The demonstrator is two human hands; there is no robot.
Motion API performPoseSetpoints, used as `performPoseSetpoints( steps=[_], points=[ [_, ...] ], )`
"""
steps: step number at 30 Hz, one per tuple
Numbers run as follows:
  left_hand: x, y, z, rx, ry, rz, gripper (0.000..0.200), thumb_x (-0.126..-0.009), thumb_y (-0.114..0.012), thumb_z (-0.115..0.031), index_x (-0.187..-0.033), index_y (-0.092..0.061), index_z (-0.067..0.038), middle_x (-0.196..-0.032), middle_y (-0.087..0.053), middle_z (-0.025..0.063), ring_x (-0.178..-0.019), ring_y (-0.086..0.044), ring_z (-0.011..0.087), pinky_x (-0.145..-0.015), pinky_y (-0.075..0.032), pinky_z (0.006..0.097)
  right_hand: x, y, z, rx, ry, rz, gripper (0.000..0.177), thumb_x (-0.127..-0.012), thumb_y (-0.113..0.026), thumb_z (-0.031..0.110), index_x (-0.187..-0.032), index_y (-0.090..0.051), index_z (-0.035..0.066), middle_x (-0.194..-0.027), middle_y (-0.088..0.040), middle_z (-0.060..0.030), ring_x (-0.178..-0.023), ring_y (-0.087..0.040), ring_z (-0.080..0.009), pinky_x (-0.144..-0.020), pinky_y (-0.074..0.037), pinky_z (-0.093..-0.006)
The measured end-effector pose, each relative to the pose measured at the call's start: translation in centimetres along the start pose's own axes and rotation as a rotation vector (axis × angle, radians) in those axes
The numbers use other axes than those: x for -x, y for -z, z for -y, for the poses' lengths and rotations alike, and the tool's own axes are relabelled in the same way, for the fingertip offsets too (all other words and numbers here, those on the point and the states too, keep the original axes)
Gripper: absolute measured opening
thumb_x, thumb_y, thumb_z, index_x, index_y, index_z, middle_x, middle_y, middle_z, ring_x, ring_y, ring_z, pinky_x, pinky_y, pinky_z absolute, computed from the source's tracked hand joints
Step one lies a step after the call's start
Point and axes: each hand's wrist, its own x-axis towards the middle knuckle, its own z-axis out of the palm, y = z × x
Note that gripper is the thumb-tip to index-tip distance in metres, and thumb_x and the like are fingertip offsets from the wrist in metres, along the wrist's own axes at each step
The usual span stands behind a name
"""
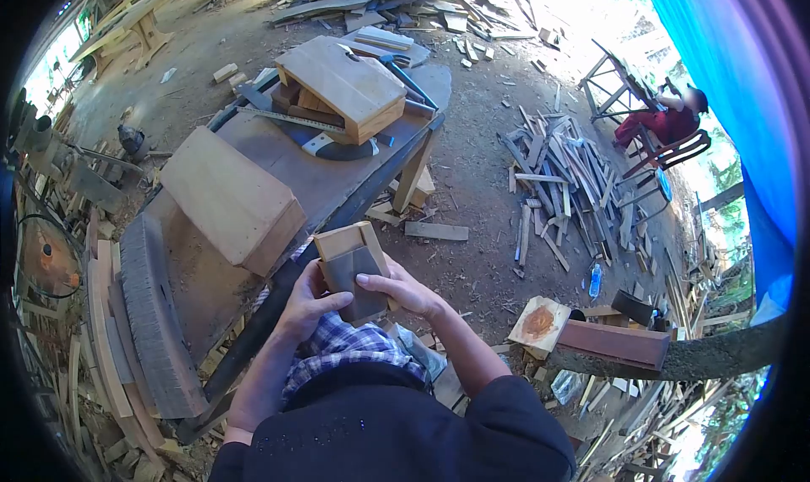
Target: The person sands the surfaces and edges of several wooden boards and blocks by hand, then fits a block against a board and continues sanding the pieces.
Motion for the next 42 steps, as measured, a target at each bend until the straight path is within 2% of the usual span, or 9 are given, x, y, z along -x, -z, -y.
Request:
performPoseSetpoints(
  steps=[7, 10, 13, 21, 24, 27, 30, 36, 42],
  points=[
    [0.5, -0.8, 1.6, -0.026, -0.017, -0.146, 0.066, -0.076, -0.082, -0.009, -0.132, -0.047, -0.006, -0.122, -0.058, 0.0091, -0.114, -0.057, 0.0200, -0.100, -0.045, 0.0378, 0.0, -0.6, -0.9, 0.072, 0.040, -0.083, 0.087, -0.084, -0.071, 0.044, -0.148, -0.030, 0.001, -0.141, -0.044, -0.0177, -0.132, -0.042, -0.0261, -0.110, -0.034, -0.0401],
    [0.6, -0.9, 1.1, -0.087, -0.007, -0.144, 0.069, -0.074, -0.082, -0.006, -0.132, -0.044, 0.000, -0.122, -0.055, 0.0099, -0.116, -0.055, 0.0194, -0.100, -0.046, 0.0352, 0.1, -0.4, -0.2, 0.218, 0.111, -0.053, 0.084, -0.080, -0.077, 0.039, -0.143, -0.038, 0.000, -0.135, -0.051, -0.0172, -0.126, -0.048, -0.0253, -0.107, -0.038, -0.0394],
    [0.8, -0.8, 2.0, -0.191, -0.038, -0.121, 0.070, -0.074, -0.086, -0.011, -0.131, -0.046, -0.006, -0.120, -0.060, 0.0087, -0.110, -0.059, 0.0200, -0.098, -0.047, 0.0369, -0.2, -0.3, 0.3, 0.056, 0.033, -0.063, 0.075, -0.076, -0.082, 0.026, -0.136, -0.047, 0.000, -0.123, -0.061, -0.0134, -0.114, -0.058, -0.0215, -0.101, -0.045, -0.0362],
    [0.5, -1.2, 1.7, 0.053, 0.025, -0.142, 0.067, -0.080, -0.081, -0.009, -0.136, -0.044, -0.006, -0.122, -0.058, 0.0082, -0.108, -0.060, 0.0182, -0.096, -0.050, 0.0348, -0.3, -0.4, -1.7, -0.222, 0.046, -0.083, 0.065, -0.077, -0.078, 0.019, -0.131, -0.049, -0.003, -0.117, -0.062, -0.0119, -0.106, -0.061, -0.0199, -0.094, -0.049, -0.0335],
    [0.1, -1.8, 1.2, 0.151, 0.004, -0.179, 0.066, -0.084, -0.079, -0.012, -0.139, -0.043, -0.005, -0.125, -0.055, 0.0066, -0.111, -0.058, 0.0181, -0.100, -0.048, 0.0357, -0.5, -1.4, -2.0, -0.359, 0.055, -0.119, 0.064, -0.077, -0.077, 0.020, -0.130, -0.049, -0.003, -0.115, -0.063, -0.0113, -0.104, -0.063, -0.0205, -0.092, -0.051, -0.0346],
    [-0.8, -1.5, 1.2, -0.177, -0.127, -0.253, 0.057, -0.090, -0.074, -0.022, -0.136, -0.046, -0.006, -0.121, -0.055, 0.0055, -0.114, -0.054, 0.0156, -0.101, -0.045, 0.0348, -2.1, -1.4, -2.3, -0.369, 0.072, -0.122, 0.065, -0.076, -0.078, 0.023, -0.129, -0.050, -0.002, -0.114, -0.063, -0.0110, -0.102, -0.064, -0.0205, -0.090, -0.052, -0.0357],
    [-1.2, -1.1, 0.3, 0.044, -0.122, -0.193, 0.054, -0.091, -0.072, -0.027, -0.135, -0.048, -0.006, -0.120, -0.056, 0.0051, -0.114, -0.053, 0.0150, -0.099, -0.046, 0.0343, -2.7, -1.7, -1.5, -0.373, 0.080, -0.158, 0.065, -0.077, -0.078, 0.026, -0.128, -0.050, -0.002, -0.114, -0.062, -0.0110, -0.102, -0.063, -0.0211, -0.088, -0.053, -0.0361],
    [-1.1, 0.1, -1.4, 0.352, -0.055, -0.213, 0.051, -0.096, -0.065, -0.028, -0.136, -0.048, -0.002, -0.115, -0.059, 0.0085, -0.109, -0.056, 0.0147, -0.095, -0.046, 0.0293, -3.8, -2.7, -0.3, -0.422, 0.004, -0.165, 0.070, -0.077, -0.077, 0.030, -0.131, -0.047, -0.003, -0.114, -0.062, -0.0136, -0.102, -0.064, -0.0230, -0.088, -0.054, -0.0373],
    [-0.3, 1.6, -4.6, 0.239, -0.183, -0.284, 0.057, -0.094, -0.066, -0.013, -0.143, -0.038, -0.003, -0.109, -0.058, 0.0051, -0.100, -0.056, 0.0116, -0.092, -0.046, 0.0271, -4.8, -2.0, 1.6, -0.553, -0.050, -0.116, 0.069, -0.082, -0.072, 0.035, -0.133, -0.046, -0.003, -0.116, -0.062, -0.0137, -0.102, -0.065, -0.0257, -0.090, -0.055, -0.0403]
  ],
)
